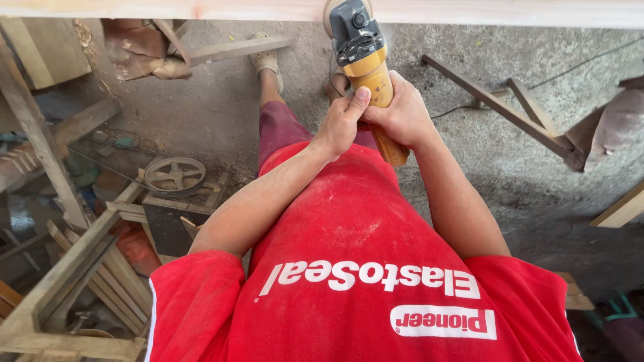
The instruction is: The person uses a handheld electric sander to smooth the surface of a long wooden plank resting on a workbench. They move the sander back and forth along the plank's length, occasionally repositioning the wood with their left hand to reach different sections.
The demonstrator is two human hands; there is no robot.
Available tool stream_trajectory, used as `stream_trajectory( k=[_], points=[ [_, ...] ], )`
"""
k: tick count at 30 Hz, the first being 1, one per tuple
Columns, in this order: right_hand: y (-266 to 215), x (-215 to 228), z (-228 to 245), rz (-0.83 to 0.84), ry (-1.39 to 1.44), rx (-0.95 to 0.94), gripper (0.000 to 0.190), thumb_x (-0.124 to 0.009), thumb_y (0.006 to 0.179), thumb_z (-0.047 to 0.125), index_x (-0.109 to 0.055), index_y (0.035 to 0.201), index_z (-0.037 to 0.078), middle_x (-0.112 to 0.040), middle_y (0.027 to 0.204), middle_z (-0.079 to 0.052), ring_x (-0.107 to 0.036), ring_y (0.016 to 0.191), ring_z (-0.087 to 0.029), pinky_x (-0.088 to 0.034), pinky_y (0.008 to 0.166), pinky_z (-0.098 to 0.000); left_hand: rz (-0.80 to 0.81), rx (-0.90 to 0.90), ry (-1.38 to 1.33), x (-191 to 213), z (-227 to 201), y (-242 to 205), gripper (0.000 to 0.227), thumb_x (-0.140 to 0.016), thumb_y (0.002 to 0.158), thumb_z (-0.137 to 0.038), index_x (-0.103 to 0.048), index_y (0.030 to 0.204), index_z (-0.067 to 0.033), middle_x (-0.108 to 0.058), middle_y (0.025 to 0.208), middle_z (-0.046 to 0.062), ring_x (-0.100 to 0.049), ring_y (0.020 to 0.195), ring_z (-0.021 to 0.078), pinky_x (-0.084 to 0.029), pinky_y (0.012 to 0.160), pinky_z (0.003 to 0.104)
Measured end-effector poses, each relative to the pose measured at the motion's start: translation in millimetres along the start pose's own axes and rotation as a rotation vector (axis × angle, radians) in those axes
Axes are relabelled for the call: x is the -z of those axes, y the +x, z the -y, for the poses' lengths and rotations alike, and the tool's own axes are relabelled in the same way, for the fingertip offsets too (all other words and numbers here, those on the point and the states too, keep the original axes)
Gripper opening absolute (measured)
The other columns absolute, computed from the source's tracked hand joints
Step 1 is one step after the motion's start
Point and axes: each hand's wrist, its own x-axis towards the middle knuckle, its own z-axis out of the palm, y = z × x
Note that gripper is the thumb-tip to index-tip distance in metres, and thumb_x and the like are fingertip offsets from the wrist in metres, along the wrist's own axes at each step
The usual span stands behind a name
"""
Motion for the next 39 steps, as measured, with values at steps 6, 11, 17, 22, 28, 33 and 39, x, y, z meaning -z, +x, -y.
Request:
stream_trajectory(
  k=[6,11,17,22,28,33,39],
  points=[
    [-21.4,46.2,-34.5,-0.08,0.166,0.025,0.044,-0.081,0.081,0.025,-0.063,0.114,0.002,-0.071,0.099,-0.007,-0.07,0.088,-0.014,-0.06,0.078,-0.0323,0.143,-0.012,-0.029,-52.1,10.9,26.4,0.07,-0.044,0.105,-0.056,-0.063,0.128,0.0074,-0.071,0.12,0.015,-0.067,0.113,0.0197,-0.053,0.1,0.033],
    [-37.9,82.3,-63.7,-0.132,0.325,0.024,0.041,-0.079,0.083,0.021,-0.062,0.116,0.003,-0.07,0.101,-0.005,-0.07,0.087,-0.012,-0.06,0.078,-0.0308,0.171,0.085,0.223,-95.9,17.7,52.3,0.073,-0.042,0.102,-0.059,-0.07,0.117,0.0062,-0.075,0.097,0.017,-0.071,0.088,0.0224,-0.057,0.077,0.034],
    [-50.5,120.8,-105.8,-0.252,0.437,0.077,0.037,-0.075,0.087,0.015,-0.062,0.119,0.002,-0.07,0.106,-0.005,-0.068,0.092,-0.012,-0.059,0.081,-0.0301,0.232,0.058,0.527,-147.8,25.5,86.6,0.083,-0.035,0.096,-0.07,-0.07,0.119,0.0016,-0.077,0.099,0.021,-0.076,0.093,0.029,-0.057,0.082,0.039],
    [-56.7,125.3,-125.2,-0.339,0.589,0.055,0.035,-0.072,0.089,0.015,-0.061,0.119,0.002,-0.069,0.106,-0.006,-0.069,0.092,-0.014,-0.059,0.082,-0.0313,0.313,0.063,0.672,-165.5,29.0,104.8,0.086,-0.034,0.095,-0.072,-0.072,0.121,0.0004,-0.077,0.109,0.022,-0.075,0.103,0.0319,-0.056,0.092,0.042],
    [-44.0,76.6,-99.2,-0.198,0.398,0.141,0.047,-0.075,0.082,0.029,-0.061,0.121,0.006,-0.071,0.107,-0.007,-0.071,0.093,-0.017,-0.061,0.083,-0.0345,0.287,0.087,0.282,-93.0,33.5,58.6,0.071,-0.044,0.104,-0.057,-0.062,0.134,0.0034,-0.071,0.128,0.018,-0.067,0.118,0.0258,-0.05,0.106,0.039],
    [-30.3,46.6,-68.6,-0.117,0.123,0.053,0.054,-0.083,0.072,0.039,-0.065,0.111,0.004,-0.075,0.098,-0.011,-0.073,0.09,-0.02,-0.058,0.083,-0.0364,0.185,0.189,0.023,-45.1,23.0,23.4,0.066,-0.047,0.107,-0.051,-0.058,0.139,0.0051,-0.067,0.128,0.014,-0.066,0.115,0.0227,-0.054,0.102,0.037],
    [-51.4,92.0,-95.4,-0.208,0.19,0.047,0.053,-0.085,0.073,0.032,-0.065,0.114,0.006,-0.075,0.1,-0.007,-0.073,0.09,-0.017,-0.059,0.083,-0.0346,0.056,0.154,0.646,-51.5,-12.4,28.4,0.056,-0.058,0.1,-0.044,-0.056,0.141,-0.006,-0.072,0.111,0.011,-0.07,0.1,0.0199,-0.057,0.087,0.034]
  ],
)
